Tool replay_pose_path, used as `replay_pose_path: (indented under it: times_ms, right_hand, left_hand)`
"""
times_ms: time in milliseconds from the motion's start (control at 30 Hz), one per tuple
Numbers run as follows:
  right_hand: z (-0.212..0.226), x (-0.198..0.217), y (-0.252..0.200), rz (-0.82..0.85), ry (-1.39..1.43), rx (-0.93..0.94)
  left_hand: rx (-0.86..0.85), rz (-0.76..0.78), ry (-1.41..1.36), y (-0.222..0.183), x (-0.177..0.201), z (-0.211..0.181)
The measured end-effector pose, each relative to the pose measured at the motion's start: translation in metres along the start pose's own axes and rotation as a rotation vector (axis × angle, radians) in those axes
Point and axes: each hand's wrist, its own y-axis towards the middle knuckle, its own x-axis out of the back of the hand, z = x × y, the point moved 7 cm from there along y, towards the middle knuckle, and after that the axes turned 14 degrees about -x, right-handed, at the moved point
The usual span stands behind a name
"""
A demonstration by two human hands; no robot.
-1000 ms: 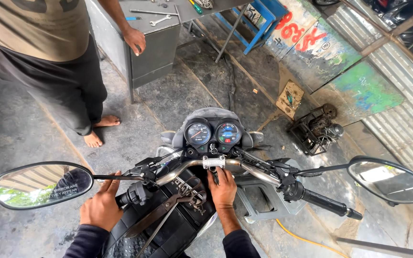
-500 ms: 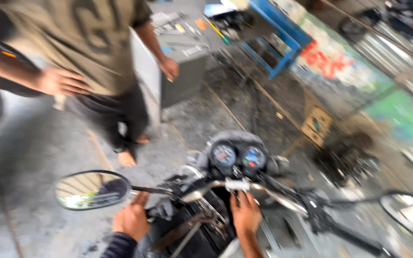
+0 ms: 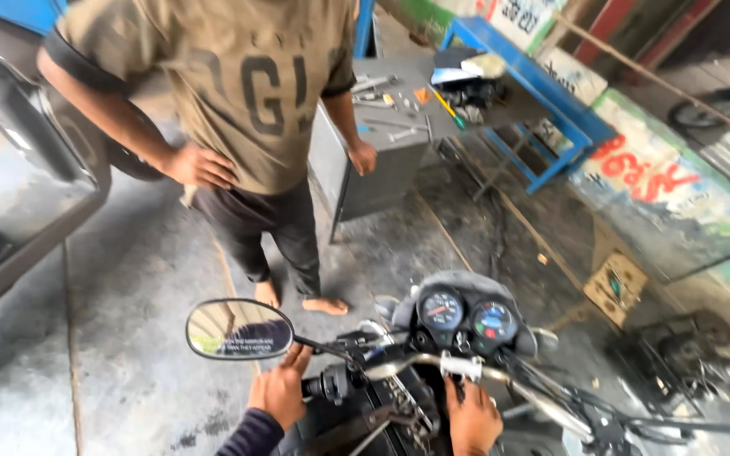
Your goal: The person removes the motorcycle's front fairing by hand and then uses a wrench and T-handle socket to loosen and remove the handlebar bolts. After setting the handlebars aside, they use a wrench to loosen the nuts on the top triple clamp.
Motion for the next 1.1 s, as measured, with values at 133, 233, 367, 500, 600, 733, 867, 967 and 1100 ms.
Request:
replay_pose_path:
  times_ms: [133, 233, 367, 500, 600, 733, 867, 967, 1100]
  right_hand:
    - [0.012, 0.02, 0.004, 0.071, 0.05, -0.005]
    - [0.017, 0.013, 0.005, 0.097, 0.11, -0.021]
    - [0.007, 0.008, 0.004, 0.103, 0.142, -0.026]
    - [0.009, 0.017, 0.008, 0.143, 0.079, -0.078]
    - [0.018, 0.031, 0.015, 0.113, 0.179, -0.098]
    - [0.017, 0.031, 0.011, 0.074, 0.199, -0.022]
    - [0.007, 0.015, 0.008, 0.126, 0.187, -0.078]
    - [0.01, 0.018, 0.01, 0.224, 0.141, -0.14]
    - [0.016, 0.034, 0.014, 0.185, 0.155, -0.151]
  left_hand:
    - [0.057, 0.038, 0.029, -0.003, 0.005, -0.003]
    - [0.056, 0.03, 0.061, -0.001, 0.002, 0.007]
    - [0.038, 0.01, 0.09, -0.002, -0.004, 0.008]
    - [0.031, 0.007, 0.077, -0.002, 0.003, -0.002]
    - [0.053, 0.006, 0.085, 0.001, 0.009, -0.004]
    - [0.077, 0.02, 0.099, 0.001, 0.008, -0.003]
    - [0.073, 0.028, 0.122, -0.001, 0.005, -0.002]
    - [0.057, 0.01, 0.135, 0.0, -0.004, 0.007]
    - [0.066, 0.022, 0.129, 0.001, 0.005, -0.001]
